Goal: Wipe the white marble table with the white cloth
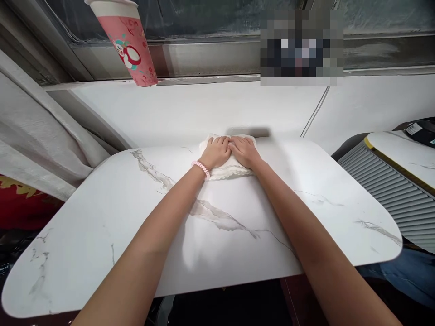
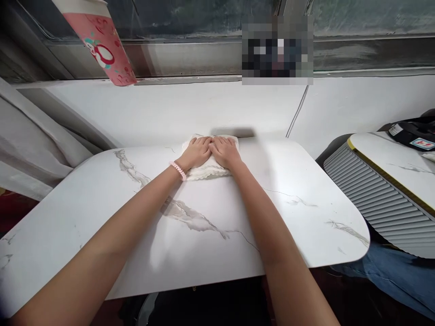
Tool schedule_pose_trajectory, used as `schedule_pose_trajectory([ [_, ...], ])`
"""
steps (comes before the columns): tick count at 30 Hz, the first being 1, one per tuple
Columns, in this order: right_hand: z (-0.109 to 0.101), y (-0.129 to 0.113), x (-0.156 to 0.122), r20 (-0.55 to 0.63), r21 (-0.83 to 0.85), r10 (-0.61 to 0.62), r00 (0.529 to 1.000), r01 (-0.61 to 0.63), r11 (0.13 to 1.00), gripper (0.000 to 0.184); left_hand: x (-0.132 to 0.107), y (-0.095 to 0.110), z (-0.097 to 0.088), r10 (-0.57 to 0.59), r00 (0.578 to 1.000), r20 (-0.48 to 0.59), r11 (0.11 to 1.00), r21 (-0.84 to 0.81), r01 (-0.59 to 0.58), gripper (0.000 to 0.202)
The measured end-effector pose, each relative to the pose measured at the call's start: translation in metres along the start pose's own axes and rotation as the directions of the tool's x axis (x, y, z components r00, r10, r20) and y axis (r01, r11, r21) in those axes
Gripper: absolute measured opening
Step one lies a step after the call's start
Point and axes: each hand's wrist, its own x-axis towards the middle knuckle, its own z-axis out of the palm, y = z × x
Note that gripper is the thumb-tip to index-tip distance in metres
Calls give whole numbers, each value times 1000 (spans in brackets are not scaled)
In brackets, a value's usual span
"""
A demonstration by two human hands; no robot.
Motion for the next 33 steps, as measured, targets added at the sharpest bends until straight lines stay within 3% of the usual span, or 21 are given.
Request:
schedule_pose_trajectory([
  [6, -1, 19, 12, -28, -3, 30, 999, -30, 1000, 45, 18, 7, 8, -47, 998, -46, 999, -20, 46, 43],
  [10, 0, 20, 11, -54, -49, 102, 993, -105, 993, 51, 17, 12, 8, -62, 997, -52, 998, 3, 63, 45],
  [14, -1, 16, 3, -44, -96, 82, 996, -86, 992, 48, 11, 16, 6, -52, 998, -45, 999, -13, 52, 46],
  [25, -20, 5, -43, -29, -98, 149, 988, -151, 984, 48, -19, 55, 0, -55, 997, -57, 997, -54, 52, 46],
  [33, -34, 0, -90, -57, -105, 114, 992, -120, 987, 44, -52, 93, -8, -80, 997, -13, 992, -97, 78, 49],
])
